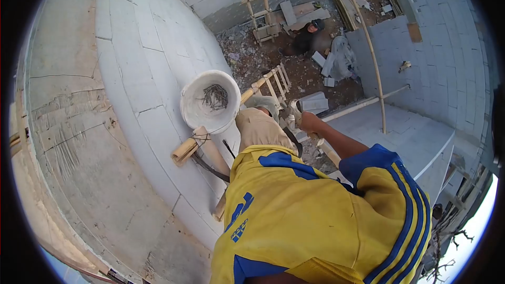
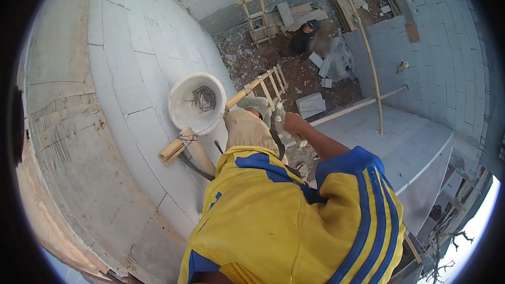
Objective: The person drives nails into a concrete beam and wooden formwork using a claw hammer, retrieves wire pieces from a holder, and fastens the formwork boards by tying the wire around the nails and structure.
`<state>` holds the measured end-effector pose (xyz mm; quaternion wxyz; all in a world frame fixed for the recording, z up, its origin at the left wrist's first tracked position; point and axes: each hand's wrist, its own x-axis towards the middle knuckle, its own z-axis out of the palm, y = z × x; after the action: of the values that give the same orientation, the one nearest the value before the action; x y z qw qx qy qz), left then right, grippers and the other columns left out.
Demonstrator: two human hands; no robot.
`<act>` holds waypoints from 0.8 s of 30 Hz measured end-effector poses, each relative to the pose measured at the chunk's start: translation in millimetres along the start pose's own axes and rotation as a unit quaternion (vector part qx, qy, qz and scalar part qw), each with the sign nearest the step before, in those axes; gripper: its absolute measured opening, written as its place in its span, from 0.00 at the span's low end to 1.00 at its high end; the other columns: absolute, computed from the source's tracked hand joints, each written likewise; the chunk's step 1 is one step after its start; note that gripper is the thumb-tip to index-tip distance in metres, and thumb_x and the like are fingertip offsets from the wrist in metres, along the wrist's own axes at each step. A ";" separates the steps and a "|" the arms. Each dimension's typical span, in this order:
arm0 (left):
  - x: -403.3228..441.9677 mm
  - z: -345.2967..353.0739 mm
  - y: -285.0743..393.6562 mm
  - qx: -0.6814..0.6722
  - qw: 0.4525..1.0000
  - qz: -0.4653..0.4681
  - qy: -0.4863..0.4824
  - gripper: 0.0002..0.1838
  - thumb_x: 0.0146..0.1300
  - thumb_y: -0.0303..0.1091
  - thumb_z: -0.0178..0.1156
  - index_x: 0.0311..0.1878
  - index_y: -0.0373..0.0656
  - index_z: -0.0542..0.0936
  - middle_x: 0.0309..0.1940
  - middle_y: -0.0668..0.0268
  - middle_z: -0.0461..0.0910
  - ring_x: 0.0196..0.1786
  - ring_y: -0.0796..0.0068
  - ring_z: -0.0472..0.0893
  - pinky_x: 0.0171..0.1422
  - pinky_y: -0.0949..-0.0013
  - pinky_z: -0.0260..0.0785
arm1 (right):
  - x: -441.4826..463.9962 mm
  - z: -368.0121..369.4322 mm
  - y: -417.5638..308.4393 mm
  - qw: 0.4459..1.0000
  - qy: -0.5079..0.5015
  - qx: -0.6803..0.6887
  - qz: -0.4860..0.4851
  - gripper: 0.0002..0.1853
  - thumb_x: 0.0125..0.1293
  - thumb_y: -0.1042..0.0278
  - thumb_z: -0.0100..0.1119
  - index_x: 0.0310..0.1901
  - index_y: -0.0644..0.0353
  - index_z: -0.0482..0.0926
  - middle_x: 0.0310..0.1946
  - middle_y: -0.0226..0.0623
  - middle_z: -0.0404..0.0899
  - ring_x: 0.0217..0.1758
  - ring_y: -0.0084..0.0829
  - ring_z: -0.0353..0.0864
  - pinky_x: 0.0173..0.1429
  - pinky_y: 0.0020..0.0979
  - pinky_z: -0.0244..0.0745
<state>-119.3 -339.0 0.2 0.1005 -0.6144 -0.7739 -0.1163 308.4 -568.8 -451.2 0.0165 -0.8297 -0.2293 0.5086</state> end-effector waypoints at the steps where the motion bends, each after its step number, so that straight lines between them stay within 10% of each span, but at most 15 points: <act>1: -0.4 1.4 2.1 -0.005 1.000 -0.001 -0.002 0.31 0.74 0.53 0.38 0.60 0.36 0.76 0.57 0.49 0.77 0.61 0.55 0.75 0.66 0.58 0.64 | 12.3 11.9 16.9 1.000 0.005 -0.003 -0.005 0.17 0.57 0.70 0.60 0.47 0.72 0.79 0.42 0.58 0.82 0.44 0.46 0.86 0.43 0.42 0.81; 6: -0.3 2.7 10.6 -0.025 0.999 0.000 -0.019 0.32 0.74 0.55 0.37 0.62 0.37 0.75 0.59 0.49 0.76 0.62 0.56 0.74 0.67 0.59 0.62 | 18.0 32.9 46.8 0.972 -0.132 -0.060 0.186 0.17 0.58 0.73 0.59 0.50 0.60 0.83 0.51 0.47 0.82 0.53 0.47 0.83 0.51 0.48 0.78; 10: 8.1 7.2 8.6 -0.049 0.998 -0.006 -0.033 0.34 0.75 0.57 0.35 0.64 0.37 0.74 0.60 0.50 0.75 0.63 0.56 0.73 0.68 0.59 0.61 | 43.5 67.6 75.1 0.959 -0.201 -0.167 0.108 0.14 0.61 0.76 0.56 0.48 0.69 0.80 0.45 0.52 0.84 0.45 0.44 0.86 0.45 0.45 0.80; 12: 24.2 11.4 -3.9 -0.069 0.996 -0.008 -0.052 0.35 0.75 0.58 0.34 0.64 0.37 0.74 0.61 0.50 0.75 0.63 0.57 0.73 0.69 0.59 0.61 | 55.1 82.8 83.1 0.911 -0.260 0.118 0.296 0.20 0.61 0.83 0.53 0.56 0.70 0.76 0.49 0.57 0.80 0.55 0.45 0.81 0.44 0.45 0.80; 14: 28.4 7.8 -21.5 -0.077 0.994 -0.032 -0.074 0.35 0.75 0.58 0.33 0.65 0.37 0.73 0.62 0.51 0.74 0.64 0.57 0.72 0.69 0.59 0.61 | 59.9 86.8 79.0 0.917 -0.246 0.123 0.291 0.13 0.64 0.79 0.52 0.49 0.76 0.76 0.36 0.54 0.83 0.39 0.45 0.86 0.38 0.47 0.81; 17: 27.8 4.5 -39.7 -0.095 0.990 -0.032 -0.095 0.44 0.72 0.68 0.30 0.70 0.36 0.66 0.67 0.53 0.68 0.67 0.59 0.68 0.72 0.59 0.55 | 24.2 23.4 3.9 0.965 -0.234 -0.013 0.119 0.21 0.61 0.79 0.52 0.56 0.74 0.72 0.37 0.59 0.82 0.41 0.50 0.86 0.41 0.55 0.80; 19: 26.0 -0.5 -45.0 -0.106 0.988 0.004 -0.115 0.43 0.72 0.67 0.30 0.71 0.36 0.64 0.70 0.54 0.65 0.69 0.59 0.65 0.74 0.59 0.51 | 16.0 37.1 13.6 0.994 -0.042 -0.063 -0.077 0.29 0.59 0.78 0.51 0.65 0.71 0.64 0.39 0.64 0.81 0.44 0.55 0.84 0.48 0.54 0.77; 22: 34.4 3.6 -59.4 -0.087 0.990 0.022 -0.111 0.46 0.67 0.70 0.31 0.73 0.39 0.58 0.73 0.54 0.58 0.73 0.57 0.58 0.77 0.57 0.44 | 4.3 2.9 -30.5 0.989 -0.004 -0.117 -0.093 0.35 0.60 0.76 0.46 0.72 0.60 0.56 0.46 0.58 0.81 0.48 0.53 0.83 0.53 0.50 0.77; 24: 32.6 1.9 -51.8 -0.076 0.991 0.009 -0.110 0.48 0.64 0.74 0.27 0.74 0.42 0.52 0.74 0.57 0.51 0.75 0.57 0.51 0.78 0.53 0.38 | 23.1 -8.5 -58.5 0.989 -0.020 -0.109 -0.101 0.23 0.60 0.74 0.49 0.59 0.63 0.74 0.45 0.54 0.82 0.50 0.51 0.83 0.52 0.49 0.77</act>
<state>-177.1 -319.5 5.2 -0.0314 -0.6361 -0.7637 -0.1059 303.1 -505.6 -451.2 -0.0272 -0.7890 -0.3664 0.4924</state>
